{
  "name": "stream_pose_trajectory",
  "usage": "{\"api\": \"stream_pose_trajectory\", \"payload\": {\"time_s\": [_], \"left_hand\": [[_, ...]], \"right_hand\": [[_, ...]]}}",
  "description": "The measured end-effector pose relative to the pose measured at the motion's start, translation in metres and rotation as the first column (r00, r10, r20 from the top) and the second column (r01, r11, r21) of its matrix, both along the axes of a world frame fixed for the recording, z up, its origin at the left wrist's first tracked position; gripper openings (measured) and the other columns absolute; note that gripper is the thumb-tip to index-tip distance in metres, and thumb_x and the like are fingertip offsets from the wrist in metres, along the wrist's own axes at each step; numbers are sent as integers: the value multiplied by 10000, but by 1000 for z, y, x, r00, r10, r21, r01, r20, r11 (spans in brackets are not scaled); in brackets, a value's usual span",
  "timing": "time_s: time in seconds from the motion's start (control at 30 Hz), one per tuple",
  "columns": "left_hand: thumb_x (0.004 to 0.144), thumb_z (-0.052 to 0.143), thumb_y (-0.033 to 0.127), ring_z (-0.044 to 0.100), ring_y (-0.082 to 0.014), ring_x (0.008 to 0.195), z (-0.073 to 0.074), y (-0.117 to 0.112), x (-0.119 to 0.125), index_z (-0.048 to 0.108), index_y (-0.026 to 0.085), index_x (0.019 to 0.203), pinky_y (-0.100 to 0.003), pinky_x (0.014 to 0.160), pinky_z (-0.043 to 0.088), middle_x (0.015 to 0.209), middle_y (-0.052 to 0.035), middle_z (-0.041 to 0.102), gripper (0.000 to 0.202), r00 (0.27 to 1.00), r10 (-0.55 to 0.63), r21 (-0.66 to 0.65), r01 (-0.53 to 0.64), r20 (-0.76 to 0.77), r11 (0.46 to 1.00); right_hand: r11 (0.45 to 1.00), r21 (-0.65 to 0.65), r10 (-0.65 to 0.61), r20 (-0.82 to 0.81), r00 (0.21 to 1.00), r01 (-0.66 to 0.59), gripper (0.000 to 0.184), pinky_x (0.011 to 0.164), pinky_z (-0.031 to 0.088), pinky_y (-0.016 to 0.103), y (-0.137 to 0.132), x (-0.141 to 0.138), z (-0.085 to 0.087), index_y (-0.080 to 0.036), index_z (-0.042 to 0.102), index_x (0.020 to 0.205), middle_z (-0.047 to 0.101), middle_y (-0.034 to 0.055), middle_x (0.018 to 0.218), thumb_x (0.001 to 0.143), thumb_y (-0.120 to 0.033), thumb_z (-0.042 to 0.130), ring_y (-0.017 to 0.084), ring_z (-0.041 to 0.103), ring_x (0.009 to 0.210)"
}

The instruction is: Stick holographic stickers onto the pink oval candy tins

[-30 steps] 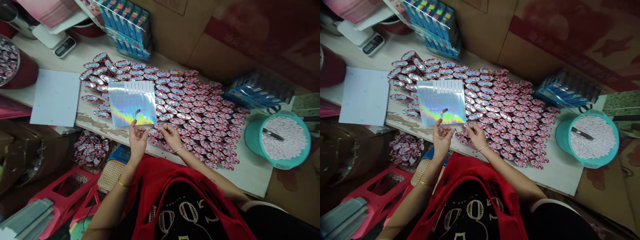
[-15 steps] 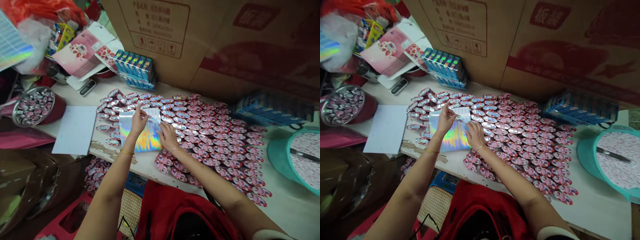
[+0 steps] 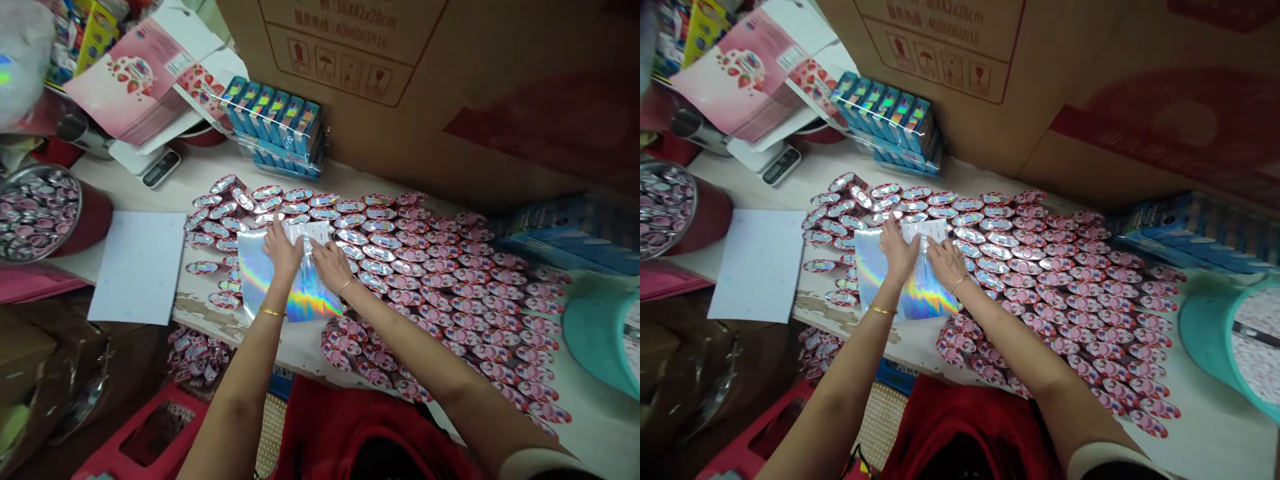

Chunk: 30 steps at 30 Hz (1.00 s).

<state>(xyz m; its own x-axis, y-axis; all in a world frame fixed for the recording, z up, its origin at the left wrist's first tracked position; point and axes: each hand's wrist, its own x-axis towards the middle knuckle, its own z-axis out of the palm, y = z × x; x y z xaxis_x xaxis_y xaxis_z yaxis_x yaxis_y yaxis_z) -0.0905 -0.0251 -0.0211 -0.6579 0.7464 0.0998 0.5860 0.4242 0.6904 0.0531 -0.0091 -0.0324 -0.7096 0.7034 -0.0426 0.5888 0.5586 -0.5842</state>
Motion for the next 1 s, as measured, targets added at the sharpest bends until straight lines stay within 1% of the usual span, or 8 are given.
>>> {"api": "stream_pose_trajectory", "payload": {"time_s": [0.2,0.27,0.37,0.43,0.5,0.67,0.87,1.0], "left_hand": [[758,705,258,515,-229,1066,47,-42,22,596,192,918,-388,1003,384,1029,-75,558,205,988,-9,237,-28,152,971],[772,704,291,547,-177,924,68,-68,47,584,194,836,-329,913,432,915,-40,572,167,938,-79,236,-3,338,972],[753,724,326,545,-126,731,85,-106,91,569,192,774,-268,745,457,769,0,572,206,723,-110,169,-9,682,986],[714,754,338,528,-107,659,84,-126,115,562,188,742,-242,666,442,703,19,558,245,602,-75,112,-24,795,993],[678,776,349,505,-92,608,78,-139,134,559,184,720,-225,615,419,653,33,544,276,552,-31,60,-34,833,998],[633,789,381,485,-80,572,61,-152,166,550,178,693,-210,572,394,613,43,531,320,527,18,13,-55,850,998],[630,786,366,473,-69,554,57,-151,191,545,176,705,-199,569,385,594,52,523,316,483,39,7,-93,875,996],[645,774,354,493,-77,565,50,-147,202,541,180,711,-210,589,399,602,49,534,298,484,20,33,-101,875,994]], "right_hand": [[967,-179,-226,-295,928,179,385,985,409,421,2,34,27,-173,564,1266,612,124,1279,982,-385,414,257,491,1151],[895,-302,-428,-382,819,327,450,971,426,386,-9,60,39,-192,612,1170,618,112,1224,970,-527,389,234,523,1136],[693,-588,-663,-295,688,416,640,839,476,348,-40,109,53,-197,667,1008,665,84,995,903,-718,310,214,599,967],[560,-724,-723,-190,664,403,744,742,481,327,-66,139,57,-184,685,950,667,74,874,860,-785,256,203,615,854],[498,-782,-731,-148,666,374,744,669,469,306,-92,161,60,-184,691,916,663,62,821,819,-813,307,189,604,777],[475,-816,-738,-165,654,330,472,598,425,265,-125,184,60,-200,613,717,572,-14,658,720,-670,654,130,495,616],[491,-713,-818,-180,546,501,505,656,425,273,-125,201,51,-206,577,739,556,-6,699,813,-698,495,140,488,679],[469,-763,-797,-148,586,445,488,659,426,276,-128,206,43,-196,616,780,605,16,763,797,-676,531,152,523,709]]}}
